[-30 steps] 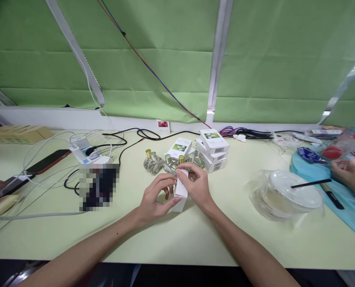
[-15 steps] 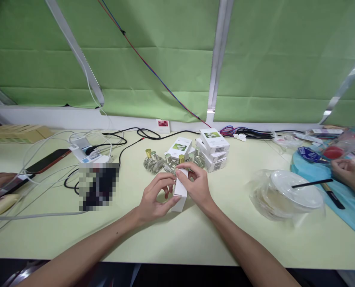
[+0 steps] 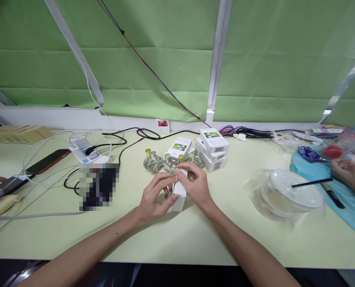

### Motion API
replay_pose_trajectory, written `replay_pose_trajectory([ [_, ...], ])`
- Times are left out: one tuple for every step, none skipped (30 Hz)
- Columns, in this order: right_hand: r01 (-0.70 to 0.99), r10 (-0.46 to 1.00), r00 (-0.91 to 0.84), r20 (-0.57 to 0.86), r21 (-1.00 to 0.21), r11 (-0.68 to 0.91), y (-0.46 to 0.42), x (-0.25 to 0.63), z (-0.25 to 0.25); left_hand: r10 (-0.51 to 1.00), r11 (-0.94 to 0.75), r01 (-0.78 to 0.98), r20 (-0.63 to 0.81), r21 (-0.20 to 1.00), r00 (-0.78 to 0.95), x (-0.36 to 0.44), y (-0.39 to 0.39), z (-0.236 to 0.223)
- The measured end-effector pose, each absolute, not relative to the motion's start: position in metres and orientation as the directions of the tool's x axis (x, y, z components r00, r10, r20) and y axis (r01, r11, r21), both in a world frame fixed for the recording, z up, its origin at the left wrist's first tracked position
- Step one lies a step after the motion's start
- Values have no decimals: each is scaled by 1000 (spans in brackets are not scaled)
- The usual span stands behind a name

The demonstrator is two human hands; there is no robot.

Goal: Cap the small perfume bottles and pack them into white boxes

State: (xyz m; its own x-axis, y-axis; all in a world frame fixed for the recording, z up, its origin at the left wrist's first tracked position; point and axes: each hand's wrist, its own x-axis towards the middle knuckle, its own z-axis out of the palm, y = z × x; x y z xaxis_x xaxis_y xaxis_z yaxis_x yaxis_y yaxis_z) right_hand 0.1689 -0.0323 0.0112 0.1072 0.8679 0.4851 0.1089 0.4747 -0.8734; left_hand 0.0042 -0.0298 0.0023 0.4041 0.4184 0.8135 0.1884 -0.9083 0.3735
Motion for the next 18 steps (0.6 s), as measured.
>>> replay_pose_trajectory([
  [110, 866, 107, 488, -872, 478, -32, 169, 11, 416, -909, 190, 814, 370, 405, 4, -30, 2],
  [110, 864, 105, 492, -870, 481, -32, 169, 11, 414, -910, 193, 815, 366, 406, 4, -30, 2],
  [112, 863, 102, 494, -868, 484, -32, 169, 10, 411, -911, 196, 816, 362, 406, 4, -30, 2],
  [114, 862, 99, 497, -866, 486, -32, 169, 10, 408, -913, 199, 818, 357, 406, 3, -29, 2],
  [115, 861, 97, 499, -865, 488, -32, 169, 9, 405, -914, 203, 819, 352, 406, 3, -29, 2],
  [116, 860, 95, 501, -864, 490, -32, 169, 9, 403, -915, 206, 821, 347, 405, 3, -29, 3],
  [116, 860, 94, 502, -863, 491, -32, 169, 9, 400, -916, 208, 822, 343, 405, 3, -29, 3],
  [114, 860, 94, 502, -863, 492, -32, 169, 9, 396, -918, 209, 826, 339, 401, 3, -29, 3],
  [113, 860, 94, 502, -863, 492, -32, 169, 9, 389, -920, 207, 830, 332, 399, 3, -29, 3],
  [112, 860, 94, 501, -864, 491, -32, 169, 10, 382, -923, 205, 834, 325, 397, 4, -29, 3],
  [114, 861, 94, 500, -865, 490, -32, 169, 10, 375, -926, 202, 838, 319, 396, 4, -29, 3],
  [116, 861, 94, 499, -865, 489, -32, 169, 11, 371, -928, 201, 841, 315, 395, 4, -29, 3],
  [119, 861, 95, 500, -864, 489, -32, 169, 11, 369, -928, 202, 842, 313, 394, 4, -28, 2],
  [122, 860, 95, 501, -863, 490, -32, 169, 11, 370, -928, 203, 841, 313, 395, 4, -28, 2],
  [123, 859, 94, 504, -862, 492, -32, 169, 11, 371, -928, 203, 841, 314, 395, 4, -28, 2],
  [124, 857, 94, 506, -860, 494, -32, 169, 11, 372, -927, 203, 841, 315, 394, 4, -28, 2],
  [124, 856, 93, 508, -859, 496, -32, 169, 11, 372, -927, 203, 841, 316, 393, 4, -28, 2],
  [123, 856, 91, 509, -859, 497, -32, 169, 11, 371, -927, 202, 842, 315, 392, 4, -28, 2],
])
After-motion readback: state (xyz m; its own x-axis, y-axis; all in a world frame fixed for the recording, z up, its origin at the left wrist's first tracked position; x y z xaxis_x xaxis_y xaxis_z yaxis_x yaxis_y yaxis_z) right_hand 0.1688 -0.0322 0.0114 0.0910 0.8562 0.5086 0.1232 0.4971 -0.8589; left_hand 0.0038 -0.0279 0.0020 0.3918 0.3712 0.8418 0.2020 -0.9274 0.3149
